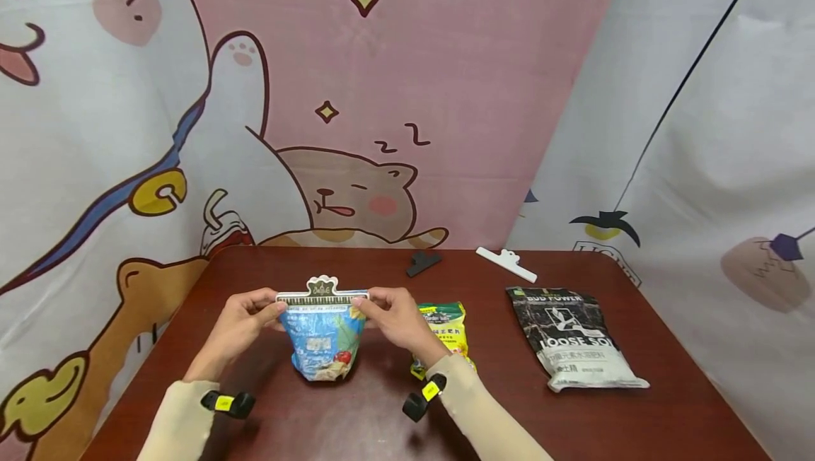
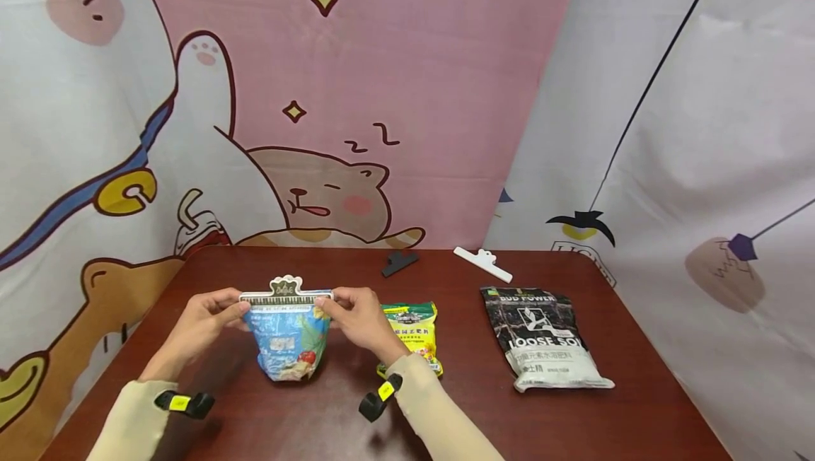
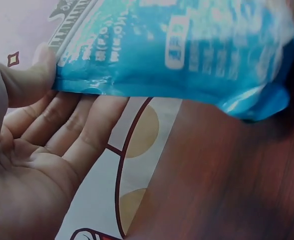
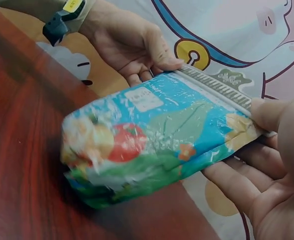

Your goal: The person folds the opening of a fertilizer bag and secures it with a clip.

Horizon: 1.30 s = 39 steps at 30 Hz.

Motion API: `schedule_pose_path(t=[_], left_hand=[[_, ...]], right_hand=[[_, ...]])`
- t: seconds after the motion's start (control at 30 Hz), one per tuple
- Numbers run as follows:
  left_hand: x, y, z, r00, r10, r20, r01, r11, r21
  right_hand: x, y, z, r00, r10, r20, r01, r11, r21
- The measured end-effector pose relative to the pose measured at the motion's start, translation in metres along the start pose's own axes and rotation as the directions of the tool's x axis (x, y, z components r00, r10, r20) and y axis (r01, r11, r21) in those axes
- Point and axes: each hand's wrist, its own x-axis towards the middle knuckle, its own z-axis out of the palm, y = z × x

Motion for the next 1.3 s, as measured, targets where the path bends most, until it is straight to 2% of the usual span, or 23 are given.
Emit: schedule_pose_path(t=[0.1, 0.3, 0.43, 0.6, 0.93, 1.13, 1.3], left_hand=[[0.000, -0.001, 0.001, 0.999, -0.037, 0.008, 0.037, 0.999, -0.007], [0.001, -0.002, 0.001, 0.992, -0.125, 0.011, 0.125, 0.992, -0.019], [0.005, -0.004, -0.001, 0.980, -0.201, 0.015, 0.201, 0.979, -0.029], [0.011, -0.008, -0.002, 0.966, -0.259, 0.023, 0.260, 0.966, -0.011], [0.023, -0.020, -0.004, 0.932, -0.361, 0.038, 0.361, 0.933, -0.003], [0.029, -0.027, -0.005, 0.908, -0.418, 0.029, 0.416, 0.907, 0.062], [0.034, -0.031, -0.004, 0.890, -0.456, 0.030, 0.451, 0.887, 0.099]], right_hand=[[0.000, 0.001, 0.002, 0.999, 0.039, 0.017, -0.040, 0.997, 0.065], [0.004, 0.004, 0.003, 0.994, 0.105, 0.022, -0.107, 0.988, 0.108], [0.009, 0.007, 0.004, 0.988, 0.154, 0.031, -0.157, 0.975, 0.157], [0.018, 0.013, 0.005, 0.978, 0.204, 0.042, -0.208, 0.959, 0.194], [0.035, 0.024, 0.003, 0.959, 0.277, 0.054, -0.282, 0.947, 0.155], [0.044, 0.034, 0.005, 0.951, 0.303, 0.066, -0.309, 0.940, 0.146], [0.050, 0.041, 0.004, 0.946, 0.324, 0.028, -0.325, 0.939, 0.110]])
